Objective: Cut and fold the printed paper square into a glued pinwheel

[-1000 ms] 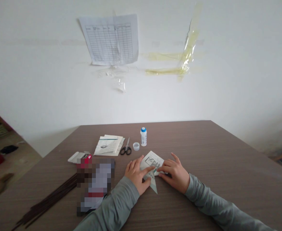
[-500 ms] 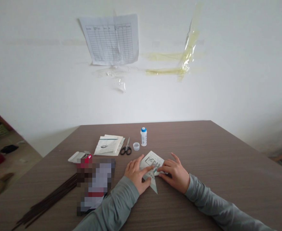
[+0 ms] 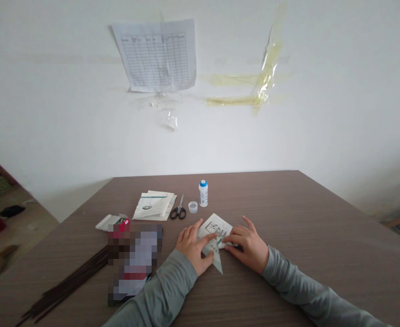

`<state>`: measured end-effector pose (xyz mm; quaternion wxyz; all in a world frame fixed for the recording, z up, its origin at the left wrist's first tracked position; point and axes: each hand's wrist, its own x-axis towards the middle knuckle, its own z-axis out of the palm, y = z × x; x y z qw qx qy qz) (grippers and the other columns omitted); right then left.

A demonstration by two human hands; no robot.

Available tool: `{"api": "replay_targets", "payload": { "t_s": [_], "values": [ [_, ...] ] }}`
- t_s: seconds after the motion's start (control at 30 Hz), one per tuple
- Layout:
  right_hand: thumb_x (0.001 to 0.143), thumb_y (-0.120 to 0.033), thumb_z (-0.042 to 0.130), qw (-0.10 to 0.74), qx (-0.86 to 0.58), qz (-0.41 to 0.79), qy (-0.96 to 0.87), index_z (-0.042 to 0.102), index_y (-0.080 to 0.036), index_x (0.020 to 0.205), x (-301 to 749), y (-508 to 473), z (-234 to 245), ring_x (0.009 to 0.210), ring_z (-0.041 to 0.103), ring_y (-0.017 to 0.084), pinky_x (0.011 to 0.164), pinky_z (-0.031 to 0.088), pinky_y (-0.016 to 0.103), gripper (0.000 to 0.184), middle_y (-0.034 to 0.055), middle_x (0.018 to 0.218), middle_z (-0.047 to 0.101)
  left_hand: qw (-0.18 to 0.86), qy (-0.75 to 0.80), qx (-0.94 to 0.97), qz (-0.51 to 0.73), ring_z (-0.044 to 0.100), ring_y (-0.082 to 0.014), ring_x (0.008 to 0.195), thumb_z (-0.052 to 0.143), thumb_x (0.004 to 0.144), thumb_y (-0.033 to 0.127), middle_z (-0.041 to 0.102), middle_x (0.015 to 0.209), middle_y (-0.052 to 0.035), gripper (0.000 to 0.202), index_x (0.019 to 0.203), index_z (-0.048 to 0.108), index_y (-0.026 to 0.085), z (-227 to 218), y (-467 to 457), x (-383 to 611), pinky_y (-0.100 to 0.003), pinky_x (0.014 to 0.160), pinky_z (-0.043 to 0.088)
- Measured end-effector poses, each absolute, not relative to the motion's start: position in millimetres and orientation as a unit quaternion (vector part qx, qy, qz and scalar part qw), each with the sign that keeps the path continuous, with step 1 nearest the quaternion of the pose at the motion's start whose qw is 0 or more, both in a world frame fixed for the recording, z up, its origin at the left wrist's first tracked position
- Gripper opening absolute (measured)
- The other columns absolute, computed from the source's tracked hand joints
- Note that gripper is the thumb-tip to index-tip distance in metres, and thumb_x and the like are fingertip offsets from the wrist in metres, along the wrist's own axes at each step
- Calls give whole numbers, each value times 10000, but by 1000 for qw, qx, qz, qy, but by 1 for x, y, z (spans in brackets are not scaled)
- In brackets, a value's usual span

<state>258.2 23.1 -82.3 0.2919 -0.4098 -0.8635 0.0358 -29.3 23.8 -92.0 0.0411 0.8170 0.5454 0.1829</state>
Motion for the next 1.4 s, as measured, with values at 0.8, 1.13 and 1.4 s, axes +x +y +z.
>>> {"api": "replay_targets", "payload": {
  "t_s": [0.8, 1.13, 1.4],
  "values": [
    [1183, -315, 852, 283, -409, 38, -867, 1010, -412, 1249, 258, 23, -82, 1016, 946, 331, 1456, 562, 805, 197, 52, 1050, 946, 30, 540, 822, 178, 708, -548, 1733, 1012, 961, 378, 669, 2009, -28, 557, 1495, 1009, 539, -109, 29, -31, -779, 1503, 539],
    [1180, -377, 837, 290, -417, 47, -860, 1013, -480, 1221, 257, 23, -84, 1010, 936, 349, 1431, 597, 767, 208, 47, 1035, 935, 22, 546, 816, 191, 716, -530, 1722, 1036, 928, 341, 672, 1994, -118, 740, 1648, 937, 477, -104, 24, -29, -800, 1493, 536],
    [1161, -305, 843, 286, -406, 32, -867, 1009, -420, 1241, 258, 24, -83, 988, 942, 344, 1425, 585, 819, 217, 56, 1033, 939, 35, 538, 823, 180, 697, -541, 1709, 1049, 956, 318, 661, 2001, -104, 596, 1524, 1002, 493, -100, 23, -27, -842, 1477, 528]
  ]
}}
